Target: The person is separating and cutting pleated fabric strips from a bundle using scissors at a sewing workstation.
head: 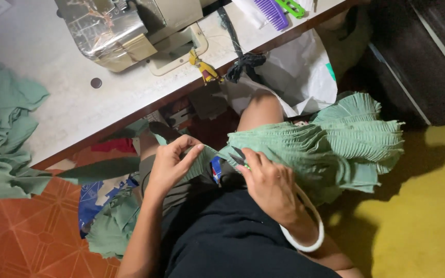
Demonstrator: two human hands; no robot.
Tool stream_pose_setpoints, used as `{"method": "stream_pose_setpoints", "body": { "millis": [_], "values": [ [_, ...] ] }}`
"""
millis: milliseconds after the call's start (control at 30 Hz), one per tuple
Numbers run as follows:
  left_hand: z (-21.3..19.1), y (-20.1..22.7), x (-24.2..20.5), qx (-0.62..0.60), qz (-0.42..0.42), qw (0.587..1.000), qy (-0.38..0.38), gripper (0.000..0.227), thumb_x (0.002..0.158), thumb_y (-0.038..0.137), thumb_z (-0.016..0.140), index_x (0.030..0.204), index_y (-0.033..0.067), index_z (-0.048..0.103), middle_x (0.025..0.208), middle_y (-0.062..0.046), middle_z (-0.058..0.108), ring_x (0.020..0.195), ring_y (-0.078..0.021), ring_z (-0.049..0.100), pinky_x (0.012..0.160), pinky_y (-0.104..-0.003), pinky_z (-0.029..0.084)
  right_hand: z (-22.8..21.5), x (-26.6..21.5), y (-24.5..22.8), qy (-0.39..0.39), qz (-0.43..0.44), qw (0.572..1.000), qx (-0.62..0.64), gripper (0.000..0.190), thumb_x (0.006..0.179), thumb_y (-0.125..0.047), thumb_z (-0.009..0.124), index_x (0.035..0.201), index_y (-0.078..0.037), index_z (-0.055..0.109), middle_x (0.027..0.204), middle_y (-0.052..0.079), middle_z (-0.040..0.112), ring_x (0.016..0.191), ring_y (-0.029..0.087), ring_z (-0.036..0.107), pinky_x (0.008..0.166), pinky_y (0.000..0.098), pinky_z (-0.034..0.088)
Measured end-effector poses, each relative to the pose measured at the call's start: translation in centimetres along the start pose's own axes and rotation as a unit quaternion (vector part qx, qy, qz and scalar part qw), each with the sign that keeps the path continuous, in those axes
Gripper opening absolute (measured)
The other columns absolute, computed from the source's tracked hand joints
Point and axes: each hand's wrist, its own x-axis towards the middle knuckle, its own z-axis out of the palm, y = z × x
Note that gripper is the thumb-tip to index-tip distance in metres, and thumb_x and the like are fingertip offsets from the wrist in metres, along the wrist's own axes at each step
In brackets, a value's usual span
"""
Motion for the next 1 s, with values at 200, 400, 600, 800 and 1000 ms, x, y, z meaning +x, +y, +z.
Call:
{"method": "stream_pose_setpoints", "body": {
  "millis": [200,400,600,800,1000],
  "values": [
    [0.2,-0.1,-0.2,0.012,0.002,1.0,0.0,0.008,0.088,0.021,0.067,0.087,0.015,0.072,0.054,-0.005,0.065,0.048,-0.0127,0.047,0.056,-0.031,0.046,3.3,0.0,0.2,-0.02,0.04,0.997,0.061,0.038,0.088,-0.042,0.061,0.119,-0.02,0.059,0.081,0.002,0.066,0.06,0.027,0.07,0.055,0.0416,0.057],
    [-0.1,0.2,-0.4,0.064,-0.009,0.998,0.009,0.011,0.09,0.023,0.066,0.088,0.0142,0.073,0.042,-0.005,0.055,0.038,-0.0138,0.044,0.049,-0.027,0.039,-0.3,0.7,9.8,-0.007,0.185,0.947,0.262,0.054,0.073,-0.037,0.084,0.114,-0.008,0.065,0.099,0.021,0.07,0.099,0.041,0.067,0.082,0.0513,0.051],
    [0.3,-0.1,-0.2,0.078,-0.008,0.997,0.002,0.012,0.09,0.025,0.067,0.087,0.0149,0.071,0.047,-0.012,0.057,0.039,-0.0244,0.046,0.05,-0.033,0.041,-5.4,0.5,12.3,0.0,0.138,0.946,0.293,0.036,0.081,-0.028,0.08,0.108,-0.007,0.068,0.086,0.021,0.071,0.075,0.032,0.071,0.067,0.04,0.055],
    [0.5,-0.3,0.3,0.083,0.001,0.996,-0.006,0.012,0.09,0.028,0.067,0.088,0.0176,0.071,0.046,-0.009,0.055,0.04,-0.0227,0.046,0.05,-0.033,0.041,-2.2,1.2,3.1,-0.087,-0.037,0.976,0.196,0.032,0.086,-0.032,0.069,0.109,-0.01,0.065,0.069,0.01,0.071,0.055,0.024,0.069,0.054,0.0349,0.056],
    [0.1,0.6,-0.4,0.082,-0.003,0.997,-0.012,0.011,0.089,0.03,0.067,0.089,0.0201,0.072,0.04,-0.006,0.05,0.038,-0.0187,0.047,0.048,-0.029,0.04,2.6,0.9,0.1,-0.098,-0.034,0.991,0.079,0.027,0.092,-0.04,0.055,0.105,-0.017,0.06,0.071,0.006,0.067,0.059,0.031,0.069,0.056,0.0435,0.056]
  ]
}}
